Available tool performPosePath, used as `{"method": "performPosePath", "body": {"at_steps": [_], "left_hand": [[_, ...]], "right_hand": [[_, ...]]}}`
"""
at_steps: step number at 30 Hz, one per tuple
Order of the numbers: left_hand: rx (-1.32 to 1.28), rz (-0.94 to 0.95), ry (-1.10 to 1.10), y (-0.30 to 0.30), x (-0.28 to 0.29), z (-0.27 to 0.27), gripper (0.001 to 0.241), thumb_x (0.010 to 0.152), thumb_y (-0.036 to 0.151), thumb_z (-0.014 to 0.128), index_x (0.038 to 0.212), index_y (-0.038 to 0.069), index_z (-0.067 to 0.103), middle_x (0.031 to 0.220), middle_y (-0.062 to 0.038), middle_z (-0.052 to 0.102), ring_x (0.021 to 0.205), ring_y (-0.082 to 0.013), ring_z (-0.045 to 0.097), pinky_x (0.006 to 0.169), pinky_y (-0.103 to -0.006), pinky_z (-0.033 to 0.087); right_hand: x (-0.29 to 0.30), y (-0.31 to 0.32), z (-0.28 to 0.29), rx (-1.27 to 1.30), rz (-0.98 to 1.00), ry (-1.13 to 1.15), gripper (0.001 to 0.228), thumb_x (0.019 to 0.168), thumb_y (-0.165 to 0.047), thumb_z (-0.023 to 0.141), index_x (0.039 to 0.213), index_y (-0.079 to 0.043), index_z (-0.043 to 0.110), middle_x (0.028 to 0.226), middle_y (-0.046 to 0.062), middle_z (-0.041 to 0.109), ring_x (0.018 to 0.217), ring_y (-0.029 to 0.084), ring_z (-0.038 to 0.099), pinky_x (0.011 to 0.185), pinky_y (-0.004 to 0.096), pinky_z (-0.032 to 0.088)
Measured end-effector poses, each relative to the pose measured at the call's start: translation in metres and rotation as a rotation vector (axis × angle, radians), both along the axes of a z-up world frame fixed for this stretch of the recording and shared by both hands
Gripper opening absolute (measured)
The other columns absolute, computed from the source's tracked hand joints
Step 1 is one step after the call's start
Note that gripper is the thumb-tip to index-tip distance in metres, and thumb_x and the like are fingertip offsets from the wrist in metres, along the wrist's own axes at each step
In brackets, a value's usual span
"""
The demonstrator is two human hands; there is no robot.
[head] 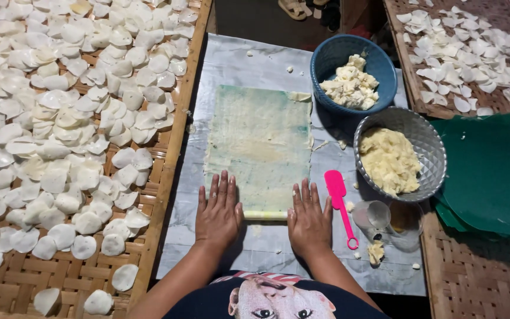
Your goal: Rolling out dough and cutting shapes to prepare traditional crackers.
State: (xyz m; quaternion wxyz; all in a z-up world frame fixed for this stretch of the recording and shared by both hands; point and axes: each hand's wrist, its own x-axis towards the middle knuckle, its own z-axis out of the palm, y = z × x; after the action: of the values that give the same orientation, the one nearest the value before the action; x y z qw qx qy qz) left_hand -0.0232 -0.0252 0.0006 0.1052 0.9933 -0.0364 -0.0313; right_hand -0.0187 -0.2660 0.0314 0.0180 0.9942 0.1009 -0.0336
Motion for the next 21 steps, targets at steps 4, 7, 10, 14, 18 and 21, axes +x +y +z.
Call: {"method": "performPosePath", "body": {"at_steps": [4,7,10,14,18,21], "left_hand": [[0.014,-0.031,-0.288,-0.002,-0.035,-0.001,0.068,0.102,0.043,0.031,0.159,0.006,0.029,0.173,-0.011,0.016,0.159,-0.031,0.011,0.126,-0.0502,0.006],[0.022,-0.06,-0.308,0.0,-0.055,-0.002,0.07,0.1,0.042,0.037,0.161,0.008,0.026,0.173,-0.012,0.014,0.16,-0.0294,0.01,0.127,-0.0473,0.005],[0.041,-0.154,-0.299,0.008,-0.071,-0.004,0.072,0.097,0.04,0.043,0.16,0.008,0.027,0.17,-0.014,0.022,0.159,-0.0286,0.014,0.125,-0.0476,0.011],[-0.077,-0.207,-0.326,0.02,-0.084,0.019,0.064,0.083,0.015,0.055,0.146,0.01,0.049,0.164,-0.013,0.038,0.153,-0.0263,0.031,0.123,-0.0489,0.02],[-0.04,-0.193,-0.427,0.026,-0.077,0.044,0.041,0.084,0.019,0.061,0.125,0.016,0.063,0.127,-0.002,0.062,0.117,-0.019,0.057,0.117,-0.0444,0.029],[-0.007,-0.214,-0.438,0.027,-0.031,0.057,0.034,0.088,0.016,0.063,0.122,0.017,0.063,0.116,-0.001,0.067,0.109,-0.0187,0.062,0.113,-0.0432,0.036]], "right_hand": [[-0.031,-0.003,0.002,0.173,0.066,-0.158,0.065,0.1,-0.033,0.043,0.159,-0.009,0.032,0.172,0.008,0.021,0.159,0.027,0.016,0.121,0.061,0.012],[-0.049,-0.017,-0.011,0.205,0.109,-0.099,0.066,0.101,-0.032,0.042,0.161,-0.01,0.027,0.173,0.007,0.017,0.159,0.027,0.013,0.121,0.06,0.011],[-0.067,-0.032,-0.01,0.262,0.159,-0.078,0.057,0.099,-0.031,0.046,0.153,-0.012,0.043,0.168,0.005,0.031,0.156,0.023,0.023,0.122,0.061,0.011],[-0.077,-0.027,0.02,0.347,0.233,-0.264,0.056,0.081,-0.014,0.07,0.137,-0.012,0.062,0.125,0.004,0.061,0.116,0.023,0.057,0.107,0.047,0.036],[-0.065,-0.026,0.043,0.507,0.259,-0.128,0.049,0.08,-0.007,0.066,0.128,-0.01,0.066,0.111,0.007,0.062,0.098,0.027,0.057,0.09,0.039,0.045],[-0.027,-0.027,0.052,0.507,0.271,-0.191,0.047,0.082,-0.004,0.065,0.129,-0.009,0.066,0.108,0.007,0.061,0.094,0.027,0.057,0.084,0.038,0.047]]}}
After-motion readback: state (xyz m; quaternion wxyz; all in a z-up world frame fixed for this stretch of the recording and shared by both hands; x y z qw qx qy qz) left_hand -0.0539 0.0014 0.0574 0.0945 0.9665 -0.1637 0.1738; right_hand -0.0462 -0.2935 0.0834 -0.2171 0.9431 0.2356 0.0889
